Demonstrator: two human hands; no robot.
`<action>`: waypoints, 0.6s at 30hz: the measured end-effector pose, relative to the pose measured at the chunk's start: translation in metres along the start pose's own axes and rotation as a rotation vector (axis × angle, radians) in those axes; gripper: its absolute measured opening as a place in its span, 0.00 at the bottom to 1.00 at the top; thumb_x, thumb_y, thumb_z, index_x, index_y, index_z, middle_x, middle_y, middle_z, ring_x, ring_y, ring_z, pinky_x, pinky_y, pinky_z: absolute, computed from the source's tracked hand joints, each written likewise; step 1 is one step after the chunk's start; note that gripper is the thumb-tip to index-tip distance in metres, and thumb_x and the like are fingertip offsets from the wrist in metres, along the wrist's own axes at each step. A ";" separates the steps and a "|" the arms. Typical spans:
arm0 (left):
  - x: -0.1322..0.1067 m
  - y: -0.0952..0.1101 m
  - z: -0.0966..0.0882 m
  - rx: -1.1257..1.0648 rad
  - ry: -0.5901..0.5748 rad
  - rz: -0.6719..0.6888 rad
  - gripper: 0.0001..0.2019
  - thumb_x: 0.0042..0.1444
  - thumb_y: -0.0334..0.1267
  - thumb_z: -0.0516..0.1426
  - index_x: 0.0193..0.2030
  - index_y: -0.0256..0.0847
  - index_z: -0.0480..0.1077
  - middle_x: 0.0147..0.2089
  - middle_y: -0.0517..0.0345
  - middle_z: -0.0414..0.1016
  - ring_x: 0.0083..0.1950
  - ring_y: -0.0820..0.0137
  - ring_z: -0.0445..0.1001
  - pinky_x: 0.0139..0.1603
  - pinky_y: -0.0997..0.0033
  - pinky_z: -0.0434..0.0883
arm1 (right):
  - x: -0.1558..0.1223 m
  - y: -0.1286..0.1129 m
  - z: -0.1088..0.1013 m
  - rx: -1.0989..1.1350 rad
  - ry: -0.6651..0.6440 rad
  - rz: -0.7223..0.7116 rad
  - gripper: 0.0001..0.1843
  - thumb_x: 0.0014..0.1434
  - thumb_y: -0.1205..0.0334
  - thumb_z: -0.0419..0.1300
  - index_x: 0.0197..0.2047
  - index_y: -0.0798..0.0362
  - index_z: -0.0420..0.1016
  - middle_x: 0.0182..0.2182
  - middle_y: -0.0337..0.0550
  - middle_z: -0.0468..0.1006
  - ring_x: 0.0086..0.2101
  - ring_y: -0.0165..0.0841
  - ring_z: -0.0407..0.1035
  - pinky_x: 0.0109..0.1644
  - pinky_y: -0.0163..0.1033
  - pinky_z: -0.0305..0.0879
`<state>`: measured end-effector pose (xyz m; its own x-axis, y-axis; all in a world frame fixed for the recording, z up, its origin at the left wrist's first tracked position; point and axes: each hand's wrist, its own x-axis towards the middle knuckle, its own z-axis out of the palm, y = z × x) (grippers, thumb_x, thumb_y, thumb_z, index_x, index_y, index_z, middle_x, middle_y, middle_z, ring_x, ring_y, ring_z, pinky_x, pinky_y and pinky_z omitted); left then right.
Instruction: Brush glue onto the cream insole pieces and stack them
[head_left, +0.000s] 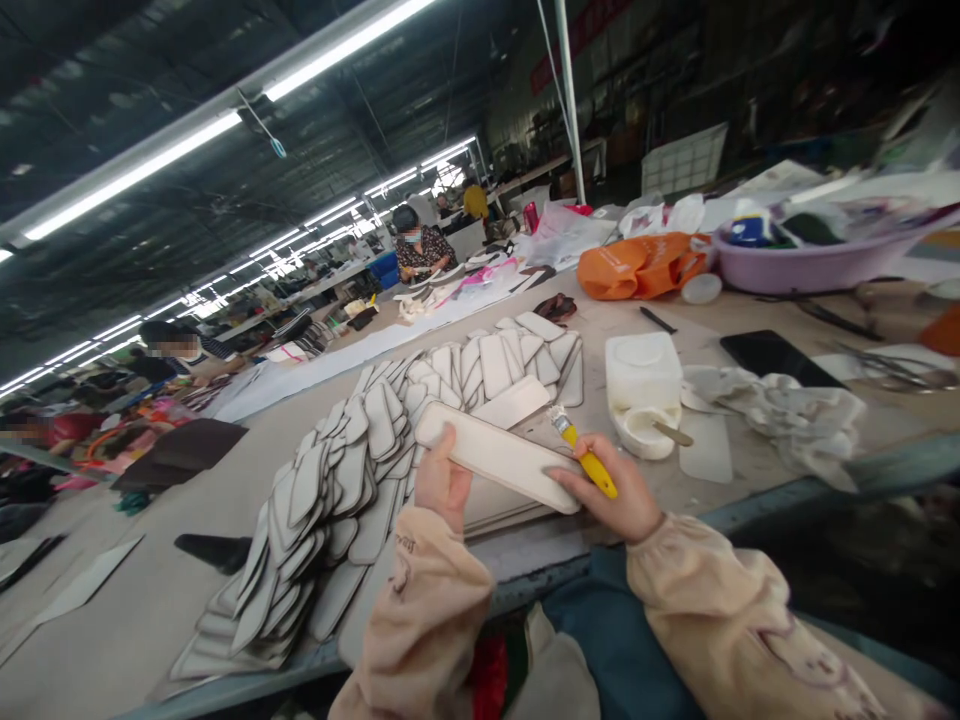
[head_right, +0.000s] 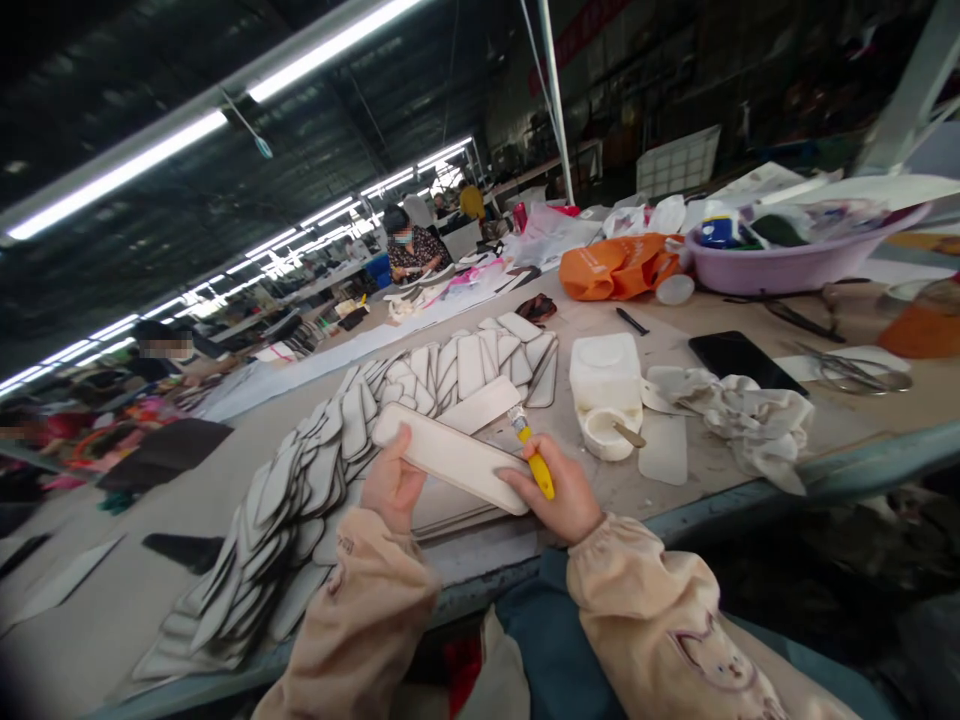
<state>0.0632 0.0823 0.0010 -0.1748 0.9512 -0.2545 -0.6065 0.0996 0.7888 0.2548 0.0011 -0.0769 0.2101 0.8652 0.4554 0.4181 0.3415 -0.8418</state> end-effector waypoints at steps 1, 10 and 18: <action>0.003 0.005 -0.002 -0.020 0.027 0.007 0.06 0.58 0.31 0.57 0.40 0.36 0.73 0.38 0.52 0.79 0.43 0.69 0.77 0.51 0.66 0.73 | 0.000 -0.001 0.000 0.004 0.009 0.012 0.17 0.54 0.48 0.62 0.37 0.46 0.59 0.24 0.33 0.66 0.23 0.30 0.62 0.27 0.35 0.60; 0.027 0.019 -0.033 -0.042 0.167 0.019 0.11 0.60 0.41 0.55 0.43 0.38 0.72 0.41 0.51 0.78 0.49 0.65 0.75 0.51 0.62 0.73 | -0.001 0.003 0.014 0.177 0.002 0.087 0.16 0.54 0.49 0.61 0.36 0.47 0.59 0.25 0.32 0.66 0.23 0.28 0.61 0.28 0.34 0.63; 0.028 0.019 -0.043 -0.129 0.152 -0.052 0.12 0.60 0.42 0.54 0.39 0.36 0.73 0.35 0.52 0.78 0.41 0.67 0.77 0.46 0.65 0.74 | -0.008 0.005 0.015 0.126 -0.035 0.096 0.14 0.54 0.51 0.63 0.35 0.47 0.61 0.26 0.34 0.66 0.24 0.30 0.62 0.27 0.35 0.62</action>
<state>0.0134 0.0977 -0.0157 -0.2501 0.8896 -0.3821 -0.7106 0.0994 0.6965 0.2420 0.0016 -0.0886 0.2116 0.9075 0.3629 0.2827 0.2986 -0.9115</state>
